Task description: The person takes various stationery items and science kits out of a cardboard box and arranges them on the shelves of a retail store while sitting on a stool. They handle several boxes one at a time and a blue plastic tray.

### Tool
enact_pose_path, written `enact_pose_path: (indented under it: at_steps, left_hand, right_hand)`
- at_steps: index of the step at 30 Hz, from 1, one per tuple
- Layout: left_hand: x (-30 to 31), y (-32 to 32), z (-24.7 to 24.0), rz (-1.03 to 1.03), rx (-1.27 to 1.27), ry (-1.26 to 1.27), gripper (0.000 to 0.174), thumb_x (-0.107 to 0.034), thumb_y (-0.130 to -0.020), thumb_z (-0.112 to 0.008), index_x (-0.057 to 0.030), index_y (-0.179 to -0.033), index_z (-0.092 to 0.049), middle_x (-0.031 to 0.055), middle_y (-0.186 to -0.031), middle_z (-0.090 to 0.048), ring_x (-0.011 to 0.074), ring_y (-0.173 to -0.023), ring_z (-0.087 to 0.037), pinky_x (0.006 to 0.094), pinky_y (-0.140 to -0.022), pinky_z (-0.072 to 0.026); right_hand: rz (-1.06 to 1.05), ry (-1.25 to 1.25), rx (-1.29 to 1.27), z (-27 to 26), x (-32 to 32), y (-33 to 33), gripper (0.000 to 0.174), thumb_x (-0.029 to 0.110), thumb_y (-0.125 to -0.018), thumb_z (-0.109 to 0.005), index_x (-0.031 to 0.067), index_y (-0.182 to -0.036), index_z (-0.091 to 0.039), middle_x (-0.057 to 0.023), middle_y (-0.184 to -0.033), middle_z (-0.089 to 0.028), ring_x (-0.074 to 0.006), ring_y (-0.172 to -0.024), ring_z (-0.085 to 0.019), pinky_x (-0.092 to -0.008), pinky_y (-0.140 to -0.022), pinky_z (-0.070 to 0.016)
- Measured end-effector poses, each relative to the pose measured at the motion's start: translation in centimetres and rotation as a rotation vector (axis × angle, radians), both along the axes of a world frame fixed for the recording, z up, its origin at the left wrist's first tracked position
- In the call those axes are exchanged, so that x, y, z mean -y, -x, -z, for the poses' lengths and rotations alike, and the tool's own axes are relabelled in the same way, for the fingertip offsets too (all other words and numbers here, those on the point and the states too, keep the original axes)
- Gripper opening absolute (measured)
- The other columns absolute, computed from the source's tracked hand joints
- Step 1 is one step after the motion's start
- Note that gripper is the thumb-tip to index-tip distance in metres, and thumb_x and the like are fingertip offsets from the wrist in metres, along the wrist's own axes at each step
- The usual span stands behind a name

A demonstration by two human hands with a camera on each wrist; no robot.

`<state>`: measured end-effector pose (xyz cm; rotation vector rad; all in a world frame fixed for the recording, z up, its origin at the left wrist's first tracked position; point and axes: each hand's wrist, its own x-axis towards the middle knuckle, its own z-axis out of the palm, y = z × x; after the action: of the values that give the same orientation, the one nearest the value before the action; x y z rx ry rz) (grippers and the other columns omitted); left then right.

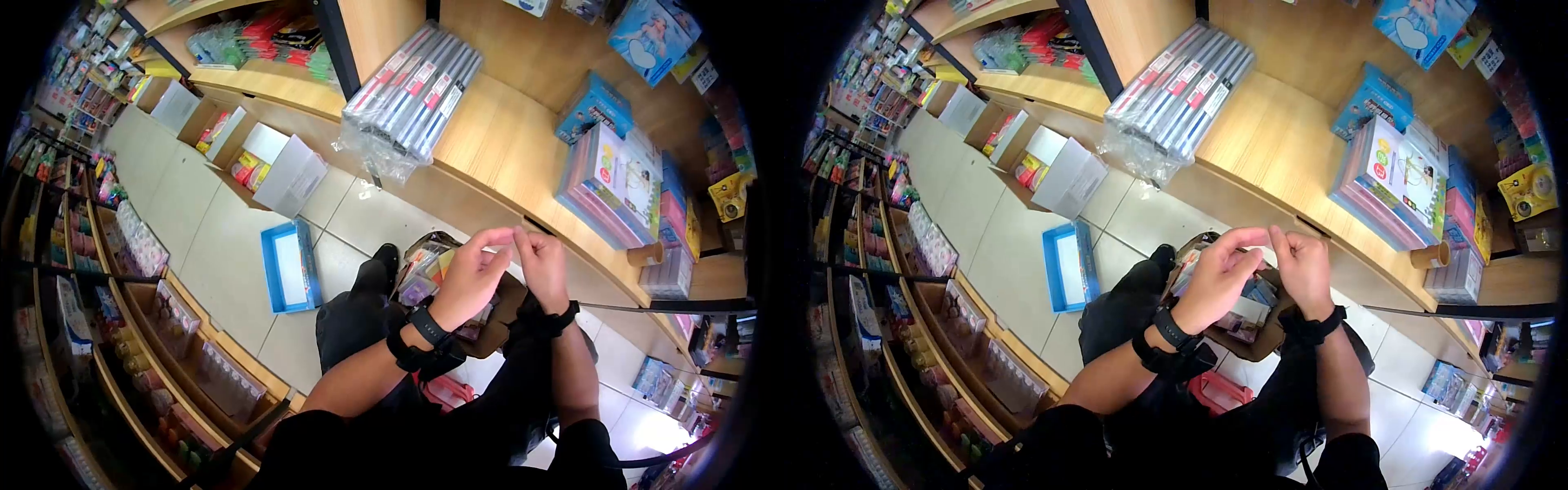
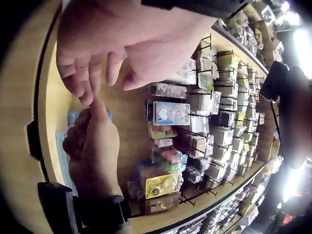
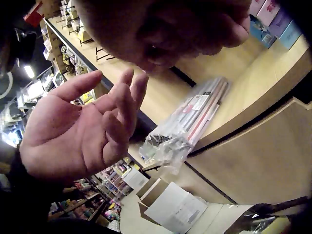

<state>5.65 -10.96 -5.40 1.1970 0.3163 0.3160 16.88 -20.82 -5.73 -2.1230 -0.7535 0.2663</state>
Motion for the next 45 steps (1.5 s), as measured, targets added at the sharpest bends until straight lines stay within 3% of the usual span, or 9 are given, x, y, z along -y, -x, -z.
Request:
enact_pose_path:
  at_steps: [4, 7, 12, 15, 20, 25, 30, 35, 45]
  left_hand:
    - [-0.8, 0.1, -0.3, -0.093, -0.024, 0.064, 0.040, -0.008, -0.089, -0.050, -0.0023, -0.126, -0.039, 0.0090, -0.111, -0.054, 0.0118, -0.084, -0.058, 0.0216, -0.071, -0.0441]
    - [-2.8, 0.2, -0.6, -0.252, 0.026, 0.107, 0.041, -0.009, -0.087, -0.052, -0.0021, -0.126, -0.039, 0.0101, -0.112, -0.055, 0.0127, -0.085, -0.059, 0.0220, -0.070, -0.0445]
    - [-5.5, 1.1, -2.0, -0.361, 0.022, 0.241, 0.042, -0.021, -0.087, -0.051, -0.0033, -0.124, -0.043, 0.0121, -0.107, -0.059, 0.0173, -0.084, -0.060, 0.0263, -0.071, -0.0446]
    - [-6.9, 1.7, -2.2, -0.388, 0.076, 0.226, 0.042, -0.029, -0.090, -0.046, -0.0038, -0.124, -0.043, 0.0124, -0.109, -0.058, 0.0188, -0.088, -0.058, 0.0298, -0.078, -0.0425]
    - [-7.7, 1.6, -1.7, -0.435, 0.090, 0.274, 0.042, -0.026, -0.090, -0.047, -0.0030, -0.125, -0.042, 0.0127, -0.110, -0.057, 0.0192, -0.087, -0.057, 0.0301, -0.078, -0.0416]
    - [-8.0, 1.7, -1.8, -0.434, 0.112, 0.300, 0.043, -0.020, -0.088, -0.049, -0.0004, -0.125, -0.040, 0.0142, -0.110, -0.056, 0.0206, -0.086, -0.058, 0.0301, -0.076, -0.0427]
    - [-9.9, 1.8, -1.9, -0.531, 0.079, 0.270, 0.038, -0.024, -0.089, -0.047, -0.0046, -0.122, -0.043, 0.0120, -0.113, -0.054, 0.0209, -0.091, -0.055, 0.0307, -0.080, -0.0418]
    - [-10.6, 2.5, -2.5, -0.592, 0.073, 0.304, 0.037, -0.021, -0.089, -0.045, -0.0015, -0.121, -0.042, 0.0136, -0.112, -0.053, 0.0217, -0.089, -0.055, 0.0303, -0.077, -0.0418]
    - [-11.6, 3.0, -2.7, -0.630, 0.084, 0.359, 0.035, -0.020, -0.088, -0.047, -0.0015, -0.118, -0.047, 0.0104, -0.110, -0.053, 0.0192, -0.089, -0.053, 0.0291, -0.078, -0.0409]
  right_hand:
    - [0.072, -0.109, 0.106, 0.7, -1.4, 0.0, 0.031, 0.018, -0.084, -0.060, -0.0041, -0.062, -0.057, -0.0117, -0.046, -0.043, -0.0125, -0.042, -0.037, -0.0316, -0.042, -0.0323]
    - [0.031, -0.464, 0.299, 1.7, -2.6, -0.4, 0.027, 0.019, -0.082, -0.062, -0.0039, -0.068, -0.061, -0.0134, -0.049, -0.049, -0.0154, -0.043, -0.042, -0.0318, -0.044, -0.0356]
    - [-0.022, 0.299, -0.048, -0.7, -1.2, -0.1, 0.017, 0.016, -0.079, -0.063, -0.0002, -0.082, -0.066, -0.0151, -0.065, -0.060, -0.0263, -0.059, -0.060, -0.0300, -0.059, -0.0477]
    - [-0.113, 0.002, 0.250, 2.0, -0.9, -0.1, 0.019, 0.012, -0.079, -0.061, 0.0022, -0.096, -0.063, -0.0177, -0.082, -0.063, -0.0310, -0.075, -0.062, -0.0356, -0.069, -0.0490]
    - [-0.144, 0.025, 0.250, 2.3, -0.7, -0.1, 0.024, 0.011, -0.079, -0.058, 0.0086, -0.103, -0.062, -0.0141, -0.092, -0.065, -0.0330, -0.083, -0.061, -0.0385, -0.076, -0.0489]
    - [-0.275, 0.242, -0.102, 4.9, -0.5, 0.1, 0.022, 0.013, -0.079, -0.058, 0.0039, -0.099, -0.063, -0.0148, -0.085, -0.065, -0.0284, -0.075, -0.064, -0.0335, -0.071, -0.0485]
    - [-0.550, 0.573, -0.246, 20.5, 2.1, 1.6, 0.025, 0.015, -0.074, -0.055, 0.0082, -0.097, -0.064, -0.0179, -0.085, -0.064, -0.0317, -0.083, -0.063, -0.0401, -0.076, -0.0491]
    - [-0.424, 0.809, -0.223, 28.8, 6.3, 6.1, 0.032, 0.015, -0.074, -0.057, 0.0093, -0.105, -0.061, -0.0181, -0.106, -0.058, -0.0341, -0.099, -0.057, -0.0415, -0.086, -0.0459]
    - [-0.483, 0.924, -0.165, 29.7, 4.7, 8.1, 0.022, 0.012, -0.073, -0.056, 0.0116, -0.094, -0.064, -0.0176, -0.108, -0.056, -0.0336, -0.101, -0.055, -0.0438, -0.086, -0.0448]
